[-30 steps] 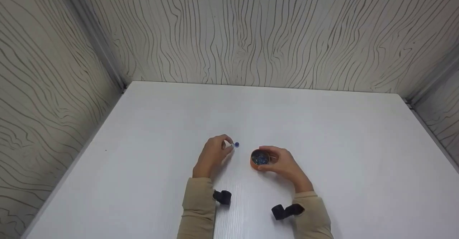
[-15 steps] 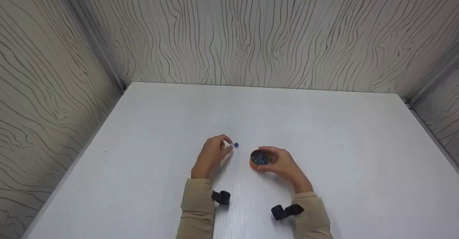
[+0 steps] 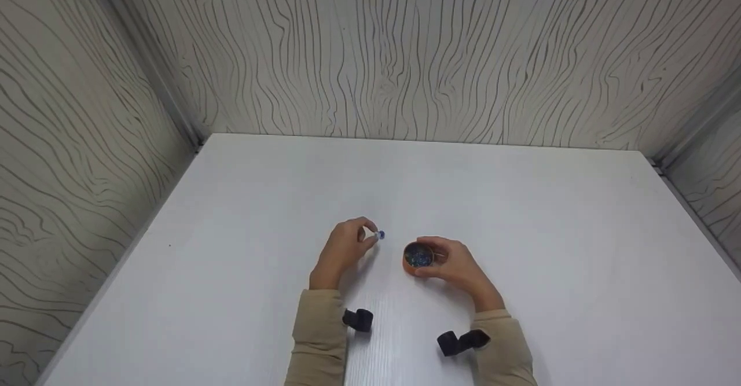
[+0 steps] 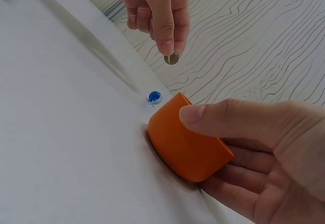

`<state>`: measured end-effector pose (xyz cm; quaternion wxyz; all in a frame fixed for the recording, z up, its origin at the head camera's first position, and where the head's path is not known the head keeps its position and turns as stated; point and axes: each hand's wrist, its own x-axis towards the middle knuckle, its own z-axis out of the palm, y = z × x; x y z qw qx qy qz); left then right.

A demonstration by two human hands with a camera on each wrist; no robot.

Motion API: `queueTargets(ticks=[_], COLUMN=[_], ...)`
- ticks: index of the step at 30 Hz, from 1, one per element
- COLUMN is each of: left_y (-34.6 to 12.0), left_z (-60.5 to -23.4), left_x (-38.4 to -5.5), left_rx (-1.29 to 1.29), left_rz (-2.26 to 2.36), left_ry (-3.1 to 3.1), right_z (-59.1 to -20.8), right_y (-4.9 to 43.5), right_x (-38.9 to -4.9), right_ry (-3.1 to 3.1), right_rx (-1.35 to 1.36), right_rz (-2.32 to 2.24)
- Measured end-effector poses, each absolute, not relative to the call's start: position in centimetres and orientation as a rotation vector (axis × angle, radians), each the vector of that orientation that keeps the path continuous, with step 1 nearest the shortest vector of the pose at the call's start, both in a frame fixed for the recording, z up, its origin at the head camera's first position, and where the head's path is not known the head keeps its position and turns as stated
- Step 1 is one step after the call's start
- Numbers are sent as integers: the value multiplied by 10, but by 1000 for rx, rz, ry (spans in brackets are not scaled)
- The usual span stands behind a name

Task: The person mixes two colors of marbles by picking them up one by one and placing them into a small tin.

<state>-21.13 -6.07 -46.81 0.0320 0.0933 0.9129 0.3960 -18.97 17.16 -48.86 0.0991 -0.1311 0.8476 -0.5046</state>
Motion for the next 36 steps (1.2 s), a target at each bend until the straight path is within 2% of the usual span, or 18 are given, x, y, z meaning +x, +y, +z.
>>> queueTargets(ticks=[36], left_y=[-51], left_z=[-465], left_x=[-211], left_rx=[365], left_rz=[1178], left_ry=[2815], right_z=[-493], right_y=[173], right_x=[-193], right_ry=[2455], right_rx=[-415], right_rz=[-1562])
